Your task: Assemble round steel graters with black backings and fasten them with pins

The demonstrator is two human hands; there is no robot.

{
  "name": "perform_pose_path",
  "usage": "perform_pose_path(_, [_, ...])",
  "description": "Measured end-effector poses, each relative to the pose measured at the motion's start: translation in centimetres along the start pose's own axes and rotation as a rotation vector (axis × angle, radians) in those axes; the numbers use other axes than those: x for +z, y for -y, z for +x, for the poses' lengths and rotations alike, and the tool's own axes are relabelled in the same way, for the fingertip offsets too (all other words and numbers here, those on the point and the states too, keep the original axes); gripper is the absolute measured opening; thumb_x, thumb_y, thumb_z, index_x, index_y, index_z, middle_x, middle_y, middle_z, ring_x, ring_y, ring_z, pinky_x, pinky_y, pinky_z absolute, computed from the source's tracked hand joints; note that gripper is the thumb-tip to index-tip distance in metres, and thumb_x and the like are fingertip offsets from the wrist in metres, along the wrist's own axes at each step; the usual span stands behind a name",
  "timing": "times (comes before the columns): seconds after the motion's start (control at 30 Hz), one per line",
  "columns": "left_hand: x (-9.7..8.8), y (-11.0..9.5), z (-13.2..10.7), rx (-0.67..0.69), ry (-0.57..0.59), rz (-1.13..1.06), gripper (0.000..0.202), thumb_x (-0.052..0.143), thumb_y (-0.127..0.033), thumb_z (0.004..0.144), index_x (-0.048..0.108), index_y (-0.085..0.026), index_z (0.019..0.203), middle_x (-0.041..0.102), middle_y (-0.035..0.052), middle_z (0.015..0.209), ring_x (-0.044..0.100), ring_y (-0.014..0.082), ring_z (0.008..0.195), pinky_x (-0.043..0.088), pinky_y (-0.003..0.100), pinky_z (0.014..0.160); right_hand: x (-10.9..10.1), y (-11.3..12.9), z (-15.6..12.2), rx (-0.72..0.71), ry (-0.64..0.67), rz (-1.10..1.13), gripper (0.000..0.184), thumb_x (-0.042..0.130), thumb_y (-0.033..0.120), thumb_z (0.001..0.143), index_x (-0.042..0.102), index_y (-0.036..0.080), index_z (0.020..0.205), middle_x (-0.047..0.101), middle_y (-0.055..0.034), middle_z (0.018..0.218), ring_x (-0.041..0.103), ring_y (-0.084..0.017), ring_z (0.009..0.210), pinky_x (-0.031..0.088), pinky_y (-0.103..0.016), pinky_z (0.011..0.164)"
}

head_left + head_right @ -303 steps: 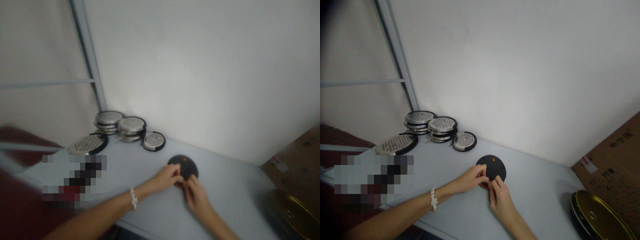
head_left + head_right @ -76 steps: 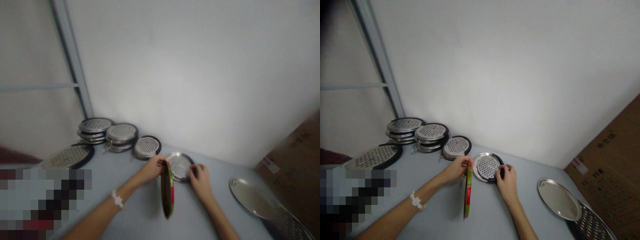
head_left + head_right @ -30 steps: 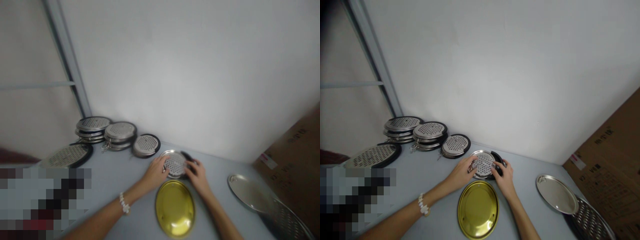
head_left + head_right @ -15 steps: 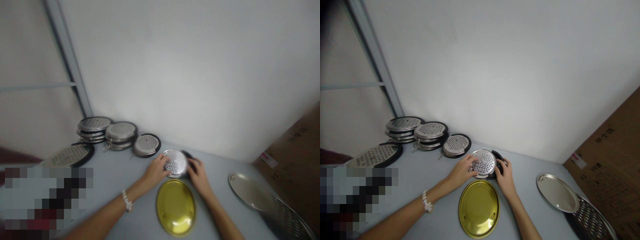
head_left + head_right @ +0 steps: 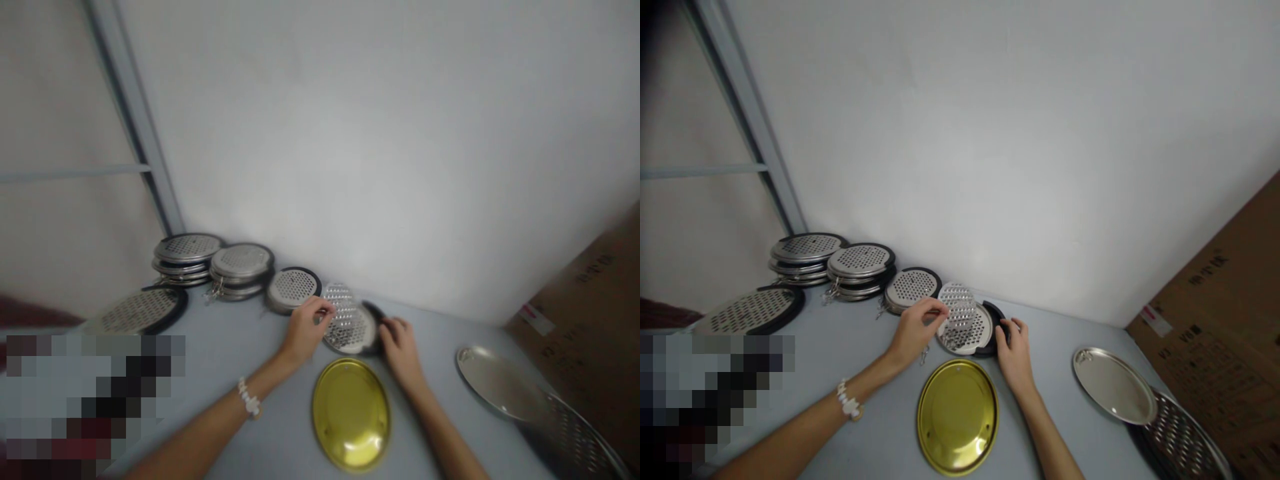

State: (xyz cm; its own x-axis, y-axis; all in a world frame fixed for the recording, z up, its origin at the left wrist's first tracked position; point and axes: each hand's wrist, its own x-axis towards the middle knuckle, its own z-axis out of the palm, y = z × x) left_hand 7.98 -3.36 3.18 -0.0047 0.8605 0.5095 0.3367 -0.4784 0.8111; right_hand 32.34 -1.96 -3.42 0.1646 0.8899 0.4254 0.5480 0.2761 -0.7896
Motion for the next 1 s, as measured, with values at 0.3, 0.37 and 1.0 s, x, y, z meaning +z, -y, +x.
perform_pose_path(0.3, [-2.6,-3.1,0.3,-0.232,0.551,-0.411,0.026,0.071,-0.016,0.072,0.065,-0.014,0.097,0.068,0.0046,0.093,0.064,0.0148,0.083,0.051,0.028,0.079,-0.1,-0.1,0.3,0.031,-0.072,0.063,0.035,0.053,0.047,0.090,0.069,0.019,0.103,0.055,-0.0130,0.118,0.061,-0.026,0.107,0.052,-0.046,0.097])
perform_pose_path(0.37, [-2.2,-3.5,-0.2,-0.256,0.653,-0.402,0.019,0.069,-0.016,0.073,0.067,-0.013,0.092,0.069,0.0040,0.085,0.064,0.0149,0.081,0.050,0.028,0.078,-0.1,0.0,0.2,0.035,-0.077,0.065,0.035,0.053,0.047,0.090,0.069,0.019,0.104,0.055,-0.0127,0.118,0.061,-0.026,0.106,0.052,-0.045,0.096])
perform_pose_path(1.0, [0.3,-1.9,-2.3,-0.273,0.706,-0.102,0.022,0.067,-0.013,0.069,0.070,-0.012,0.090,0.072,0.0041,0.080,0.063,0.0142,0.072,0.047,0.022,0.064,-0.2,0.6,0.1,0.034,-0.073,0.086,0.033,0.056,0.044,0.088,0.070,0.018,0.100,0.055,-0.0135,0.117,0.060,-0.027,0.108,0.055,-0.045,0.092])
